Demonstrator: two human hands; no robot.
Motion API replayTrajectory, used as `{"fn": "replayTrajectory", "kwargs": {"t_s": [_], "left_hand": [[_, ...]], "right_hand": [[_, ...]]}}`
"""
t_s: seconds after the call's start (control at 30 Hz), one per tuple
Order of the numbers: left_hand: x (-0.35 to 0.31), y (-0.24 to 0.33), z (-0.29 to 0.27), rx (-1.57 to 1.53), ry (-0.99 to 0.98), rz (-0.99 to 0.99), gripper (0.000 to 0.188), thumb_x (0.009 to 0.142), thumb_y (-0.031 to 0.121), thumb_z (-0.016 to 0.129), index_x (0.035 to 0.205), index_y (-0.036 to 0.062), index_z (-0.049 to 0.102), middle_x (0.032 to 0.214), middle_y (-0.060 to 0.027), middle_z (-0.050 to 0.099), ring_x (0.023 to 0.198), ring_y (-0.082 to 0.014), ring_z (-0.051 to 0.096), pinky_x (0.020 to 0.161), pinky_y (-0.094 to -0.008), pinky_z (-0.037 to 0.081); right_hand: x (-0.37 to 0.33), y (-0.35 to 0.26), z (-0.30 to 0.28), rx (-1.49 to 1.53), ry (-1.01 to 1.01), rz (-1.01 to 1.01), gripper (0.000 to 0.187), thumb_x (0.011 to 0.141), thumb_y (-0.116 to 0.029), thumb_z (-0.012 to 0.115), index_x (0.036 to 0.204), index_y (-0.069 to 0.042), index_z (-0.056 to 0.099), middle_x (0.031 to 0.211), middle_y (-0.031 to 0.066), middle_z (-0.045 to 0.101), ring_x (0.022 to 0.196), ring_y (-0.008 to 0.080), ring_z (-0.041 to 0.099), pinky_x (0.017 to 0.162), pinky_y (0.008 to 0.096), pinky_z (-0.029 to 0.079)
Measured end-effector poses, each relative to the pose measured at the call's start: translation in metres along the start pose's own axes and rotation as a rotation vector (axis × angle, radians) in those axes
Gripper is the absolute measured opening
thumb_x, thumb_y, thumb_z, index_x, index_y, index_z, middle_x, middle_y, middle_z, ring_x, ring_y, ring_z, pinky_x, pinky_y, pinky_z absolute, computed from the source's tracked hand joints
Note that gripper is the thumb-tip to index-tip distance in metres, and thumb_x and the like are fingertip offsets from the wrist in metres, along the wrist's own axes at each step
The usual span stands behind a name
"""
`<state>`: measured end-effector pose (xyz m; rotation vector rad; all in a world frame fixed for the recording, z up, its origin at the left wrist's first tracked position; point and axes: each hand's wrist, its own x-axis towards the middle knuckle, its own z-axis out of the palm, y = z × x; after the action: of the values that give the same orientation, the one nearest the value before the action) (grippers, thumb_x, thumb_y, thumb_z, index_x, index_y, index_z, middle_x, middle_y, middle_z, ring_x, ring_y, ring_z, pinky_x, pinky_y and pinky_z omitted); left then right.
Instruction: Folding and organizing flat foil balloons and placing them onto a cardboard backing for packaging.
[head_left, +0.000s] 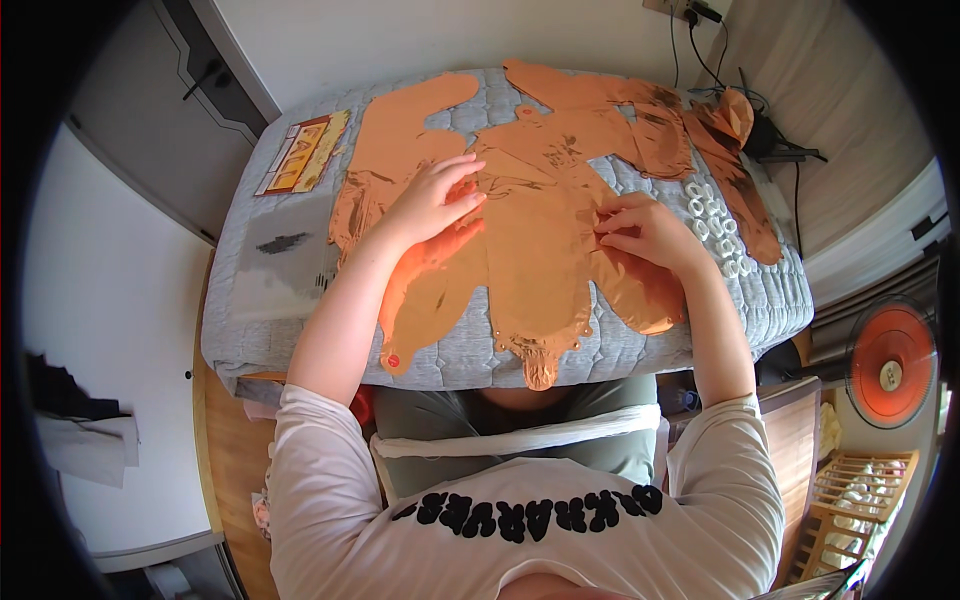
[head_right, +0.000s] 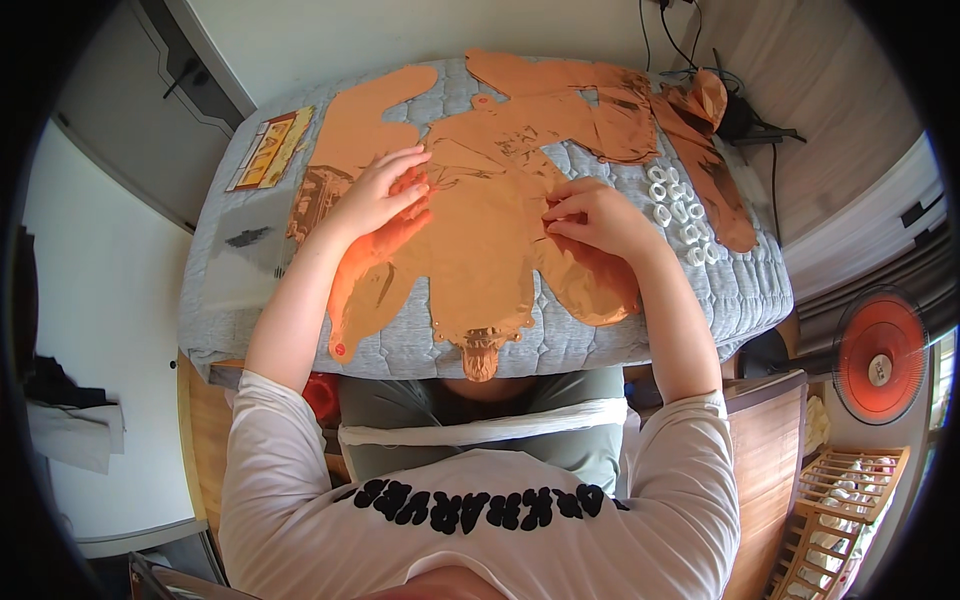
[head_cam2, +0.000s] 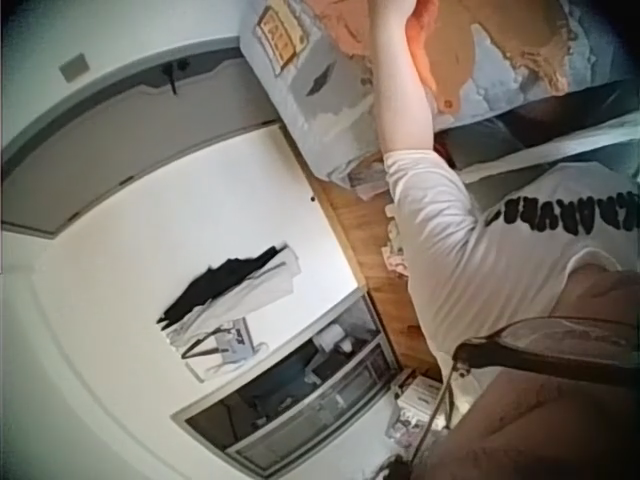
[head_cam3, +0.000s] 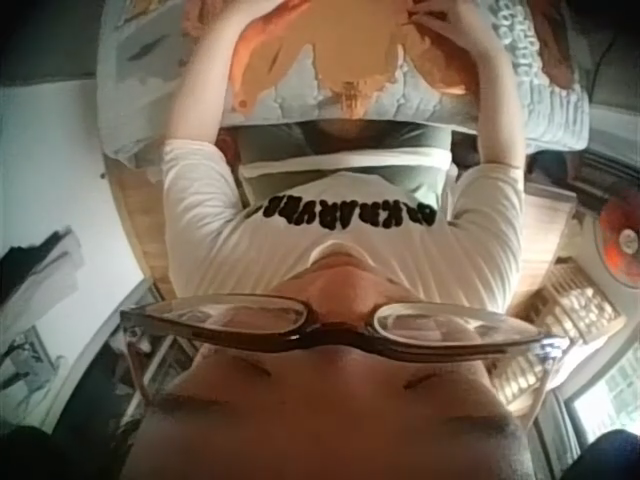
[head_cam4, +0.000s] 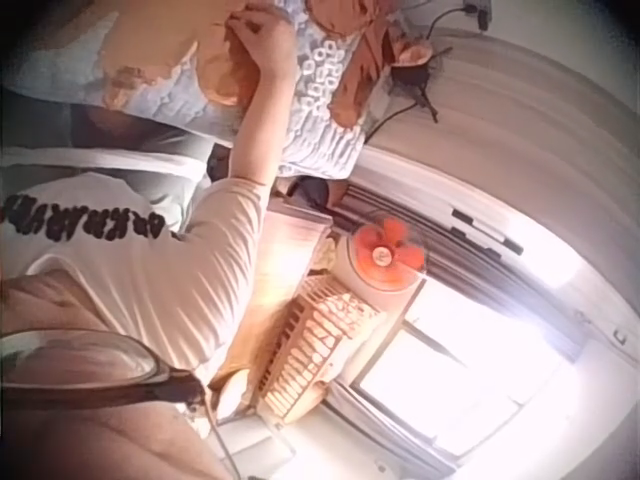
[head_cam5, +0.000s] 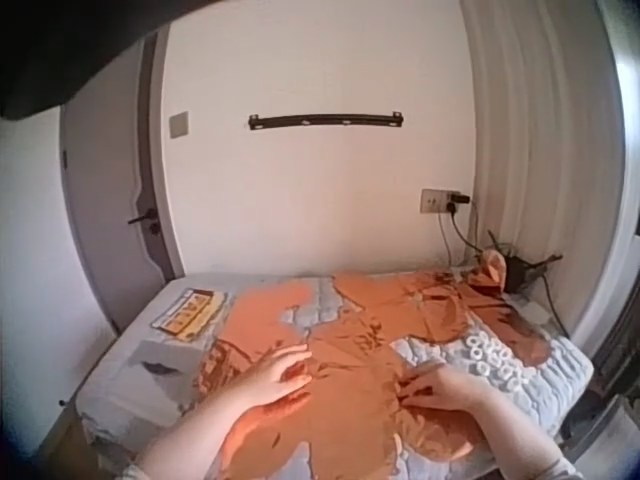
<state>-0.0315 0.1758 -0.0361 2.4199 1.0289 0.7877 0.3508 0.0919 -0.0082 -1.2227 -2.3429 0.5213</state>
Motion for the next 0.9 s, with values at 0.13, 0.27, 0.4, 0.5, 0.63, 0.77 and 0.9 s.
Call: {"fn": "replayTrajectory", "kwargs": {"t_s": [0.13, 0.27, 0.4, 0.5, 0.63, 0.77, 0.9], "left_hand": [[0.002, 0.007, 0.005, 0.166, -0.067, 0.060, 0.073, 0.096, 0.053, 0.063, 0.154, 0.0141, 0.043, 0.162, -0.0116, 0.038, 0.150, -0.0293, 0.036, 0.125, -0.0572, 0.015], [-0.001, 0.013, 0.011, 0.263, -0.179, 0.062, 0.088, 0.092, 0.062, 0.061, 0.159, 0.0122, 0.033, 0.165, -0.0140, 0.031, 0.153, -0.0293, 0.029, 0.126, -0.0553, 0.013], [0.002, 0.015, 0.010, 0.278, -0.234, 0.031, 0.098, 0.090, 0.069, 0.060, 0.160, 0.0077, 0.029, 0.166, -0.0152, 0.029, 0.155, -0.0285, 0.025, 0.127, -0.0507, 0.016], [0.001, 0.016, 0.011, 0.310, -0.252, 0.016, 0.098, 0.089, 0.067, 0.061, 0.160, 0.0066, 0.031, 0.166, -0.0148, 0.030, 0.155, -0.0277, 0.025, 0.127, -0.0494, 0.015], [0.002, 0.016, 0.013, 0.328, -0.254, 0.013, 0.095, 0.090, 0.064, 0.063, 0.159, 0.0060, 0.033, 0.166, -0.0144, 0.029, 0.155, -0.0266, 0.023, 0.128, -0.0485, 0.014], [0.002, 0.013, 0.013, 0.320, -0.255, 0.014, 0.094, 0.090, 0.063, 0.063, 0.159, 0.0057, 0.034, 0.166, -0.0143, 0.029, 0.155, -0.0266, 0.023, 0.128, -0.0486, 0.013], [0.003, 0.011, 0.014, 0.302, -0.256, 0.010, 0.097, 0.089, 0.067, 0.061, 0.159, 0.0053, 0.033, 0.167, -0.0144, 0.029, 0.156, -0.0264, 0.022, 0.127, -0.0492, 0.013]], "right_hand": [[0.000, -0.003, -0.001, 0.006, -0.001, -0.024, 0.022, 0.084, -0.011, 0.077, 0.105, -0.005, 0.079, 0.122, 0.0146, 0.070, 0.113, 0.0310, 0.064, 0.098, 0.0378, 0.051], [-0.001, -0.004, 0.000, 0.015, -0.003, -0.005, 0.022, 0.083, -0.010, 0.077, 0.104, -0.005, 0.079, 0.120, 0.0146, 0.070, 0.113, 0.0308, 0.064, 0.097, 0.0376, 0.051], [-0.001, -0.010, -0.003, 0.014, -0.004, 0.011, 0.022, 0.084, -0.010, 0.077, 0.105, -0.005, 0.079, 0.120, 0.0141, 0.070, 0.113, 0.0303, 0.064, 0.098, 0.0373, 0.051], [0.000, -0.012, -0.003, 0.029, -0.004, 0.029, 0.022, 0.084, -0.010, 0.077, 0.106, -0.005, 0.079, 0.120, 0.0139, 0.071, 0.114, 0.0302, 0.064, 0.098, 0.0375, 0.051], [0.000, -0.008, -0.002, 0.041, -0.002, 0.030, 0.023, 0.084, -0.010, 0.077, 0.106, -0.005, 0.079, 0.120, 0.0137, 0.071, 0.113, 0.0304, 0.064, 0.098, 0.0379, 0.051], [0.001, -0.007, -0.001, 0.037, 0.008, 0.030, 0.023, 0.084, -0.010, 0.077, 0.106, -0.005, 0.079, 0.121, 0.0137, 0.071, 0.114, 0.0305, 0.064, 0.098, 0.0381, 0.051], [0.000, -0.005, -0.001, 0.015, 0.012, -0.021, 0.023, 0.084, -0.014, 0.077, 0.106, -0.005, 0.079, 0.120, 0.0134, 0.070, 0.111, 0.0294, 0.065, 0.095, 0.0372, 0.052]]}}
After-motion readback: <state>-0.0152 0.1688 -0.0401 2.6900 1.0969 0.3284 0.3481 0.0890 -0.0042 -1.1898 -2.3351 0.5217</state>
